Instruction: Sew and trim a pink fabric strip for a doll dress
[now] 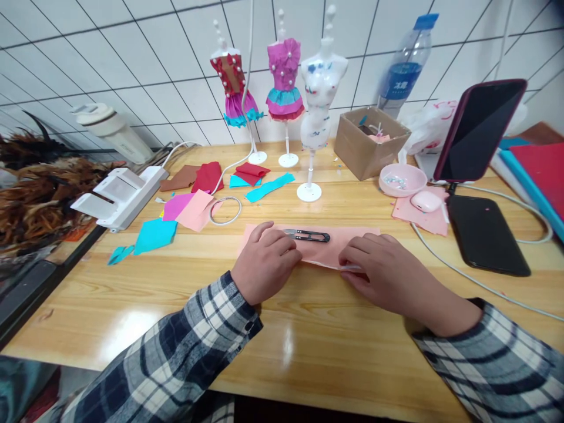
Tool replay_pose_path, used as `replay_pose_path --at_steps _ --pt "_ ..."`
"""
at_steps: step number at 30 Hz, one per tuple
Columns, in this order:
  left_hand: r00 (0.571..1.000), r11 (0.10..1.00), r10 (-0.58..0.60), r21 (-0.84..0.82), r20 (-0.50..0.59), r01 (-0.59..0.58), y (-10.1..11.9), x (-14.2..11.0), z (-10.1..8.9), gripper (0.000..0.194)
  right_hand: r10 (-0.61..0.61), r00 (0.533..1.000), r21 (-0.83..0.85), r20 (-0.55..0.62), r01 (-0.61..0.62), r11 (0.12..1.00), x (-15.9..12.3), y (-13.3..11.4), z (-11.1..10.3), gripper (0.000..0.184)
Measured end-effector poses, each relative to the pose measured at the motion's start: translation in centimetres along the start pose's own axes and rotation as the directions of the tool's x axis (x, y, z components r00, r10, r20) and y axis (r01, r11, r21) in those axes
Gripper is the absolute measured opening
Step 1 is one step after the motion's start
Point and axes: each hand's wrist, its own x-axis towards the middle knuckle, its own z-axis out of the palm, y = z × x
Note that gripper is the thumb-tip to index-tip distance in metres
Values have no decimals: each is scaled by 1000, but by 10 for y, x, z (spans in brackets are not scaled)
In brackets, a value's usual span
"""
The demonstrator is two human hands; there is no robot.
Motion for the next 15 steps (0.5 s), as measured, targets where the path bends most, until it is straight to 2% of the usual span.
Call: replay_pose_path --at_steps 4,7,10,13,15 --pt "999 999 39 22 13 -40 7 -2 0 16 -60 997 -106 -43 56 993 0 2 -1 9" --pt "1000 1000 10 8 -12 -10 15 1 -1 14 -132 984 -191 -120 108 976 0 3 1 10" --pt "999 999 -16 -32 -49 14 24 9 2 21 -180 969 -251 -168 135 959 0 1 5 10" --pt "998 1000 8 -16 -70 -9 31 21 11 10 -134 977 -217 -164 97 971 -2 -4 3 8" --pt "996 1000 31 5 -82 -31 32 26 16 15 5 987 -77 -163 -18 997 -5 -3 -2 8"
